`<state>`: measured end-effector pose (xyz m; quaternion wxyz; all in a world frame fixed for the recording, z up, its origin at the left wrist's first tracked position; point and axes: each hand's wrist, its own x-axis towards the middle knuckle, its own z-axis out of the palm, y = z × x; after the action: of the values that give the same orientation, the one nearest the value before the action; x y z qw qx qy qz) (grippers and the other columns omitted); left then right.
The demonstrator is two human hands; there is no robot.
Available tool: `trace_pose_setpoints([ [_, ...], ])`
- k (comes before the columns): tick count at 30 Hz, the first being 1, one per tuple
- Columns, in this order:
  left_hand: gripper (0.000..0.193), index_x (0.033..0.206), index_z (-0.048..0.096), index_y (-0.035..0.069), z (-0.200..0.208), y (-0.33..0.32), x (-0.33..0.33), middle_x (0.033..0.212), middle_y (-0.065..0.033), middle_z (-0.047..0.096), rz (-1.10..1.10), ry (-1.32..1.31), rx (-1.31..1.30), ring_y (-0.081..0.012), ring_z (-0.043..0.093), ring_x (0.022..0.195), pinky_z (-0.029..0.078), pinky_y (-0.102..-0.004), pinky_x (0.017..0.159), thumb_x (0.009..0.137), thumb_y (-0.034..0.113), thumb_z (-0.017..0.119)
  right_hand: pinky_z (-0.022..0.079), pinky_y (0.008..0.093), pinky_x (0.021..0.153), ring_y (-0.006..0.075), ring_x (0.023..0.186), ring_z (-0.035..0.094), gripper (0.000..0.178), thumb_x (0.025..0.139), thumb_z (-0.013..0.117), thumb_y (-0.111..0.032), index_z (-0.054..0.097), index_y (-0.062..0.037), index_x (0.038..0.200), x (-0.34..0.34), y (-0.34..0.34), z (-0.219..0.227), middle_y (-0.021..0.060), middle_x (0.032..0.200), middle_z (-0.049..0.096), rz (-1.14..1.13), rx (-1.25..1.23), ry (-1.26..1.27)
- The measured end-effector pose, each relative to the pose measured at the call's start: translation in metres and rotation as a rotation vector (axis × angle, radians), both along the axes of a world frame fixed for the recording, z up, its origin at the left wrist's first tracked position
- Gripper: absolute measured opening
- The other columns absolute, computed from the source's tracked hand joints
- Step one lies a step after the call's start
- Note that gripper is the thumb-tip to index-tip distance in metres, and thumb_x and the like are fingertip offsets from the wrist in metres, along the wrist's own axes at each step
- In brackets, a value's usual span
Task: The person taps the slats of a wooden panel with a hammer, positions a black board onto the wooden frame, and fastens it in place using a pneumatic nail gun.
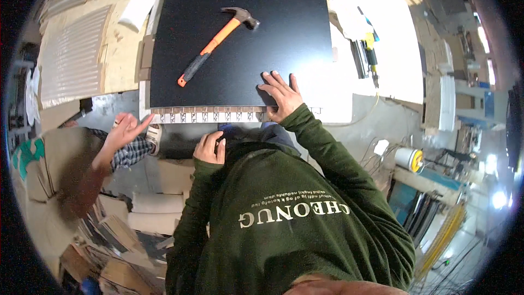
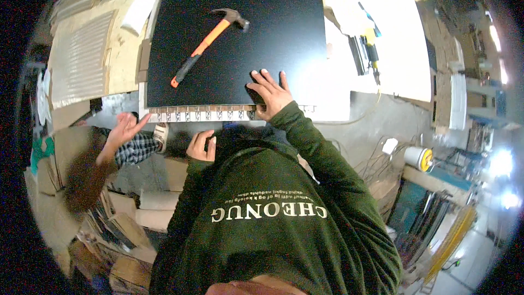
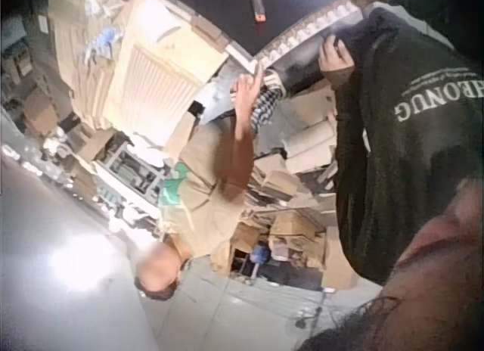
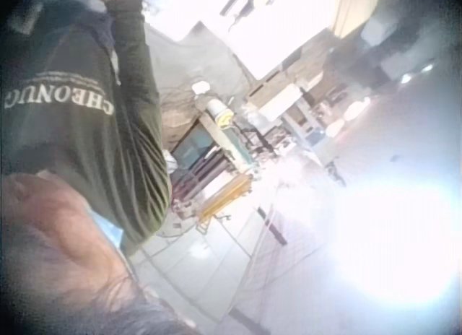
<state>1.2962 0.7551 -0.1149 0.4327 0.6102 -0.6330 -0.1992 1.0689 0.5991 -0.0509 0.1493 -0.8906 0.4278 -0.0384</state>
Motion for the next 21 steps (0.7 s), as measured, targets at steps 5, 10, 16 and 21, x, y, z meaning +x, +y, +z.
trace_pose_setpoints([
  [5, 0.018, 0.096, 0.058, 0.008, -0.001, 0.004, 0.001, 0.084, -0.0117, 0.059, 0.089, 0.007, 0.06, -0.0297, 0.058, 0.066, 0.046, -0.0369, 0.055, 0.081, 0.016, 0.057, 0.009, 0.0589, 0.105, 0.0265, 0.133, 0.022, 0.064, 0.062, 0.058, -0.016, 0.041, -0.0145, 0.124, 0.032, -0.001, -0.001, 0.0095, 0.141, 0.027, 0.069, 0.013, 0.006],
  [10, 0.016, 0.094, 0.058, 0.009, -0.025, 0.02, 0.0, 0.079, -0.0109, 0.058, 0.097, 0.143, 0.133, -0.0293, 0.059, 0.065, 0.047, -0.037, 0.055, 0.08, 0.017, 0.058, 0.01, 0.0588, 0.104, 0.0278, 0.132, 0.023, 0.066, 0.06, 0.059, -0.015, 0.041, -0.0135, 0.123, 0.044, 0.002, 0.001, 0.0111, 0.141, 0.027, 0.066, -0.016, 0.034],
  [16, 0.024, 0.106, 0.051, 0.007, -0.042, 0.038, 0.011, 0.085, -0.0126, 0.053, 0.102, 0.156, 0.211, -0.0247, 0.053, 0.067, 0.044, -0.0381, 0.056, 0.085, 0.019, 0.055, 0.011, 0.0584, 0.103, 0.0323, 0.131, 0.024, 0.067, 0.055, 0.054, -0.009, 0.042, -0.0088, 0.121, 0.061, 0.001, -0.009, 0.0152, 0.138, 0.031, 0.122, -0.059, -0.01],
  [21, 0.031, 0.118, 0.044, 0.006, -0.041, 0.048, 0.008, 0.091, -0.0133, 0.047, 0.061, 0.204, 0.208, -0.0204, 0.047, 0.068, 0.042, -0.0376, 0.057, 0.09, 0.015, 0.051, 0.012, 0.0582, 0.103, 0.0305, 0.132, 0.024, 0.068, 0.056, 0.054, -0.008, 0.041, -0.0089, 0.122, 0.078, 0.003, -0.008, 0.014, 0.139, 0.03, 0.101, -0.036, 0.016],
])
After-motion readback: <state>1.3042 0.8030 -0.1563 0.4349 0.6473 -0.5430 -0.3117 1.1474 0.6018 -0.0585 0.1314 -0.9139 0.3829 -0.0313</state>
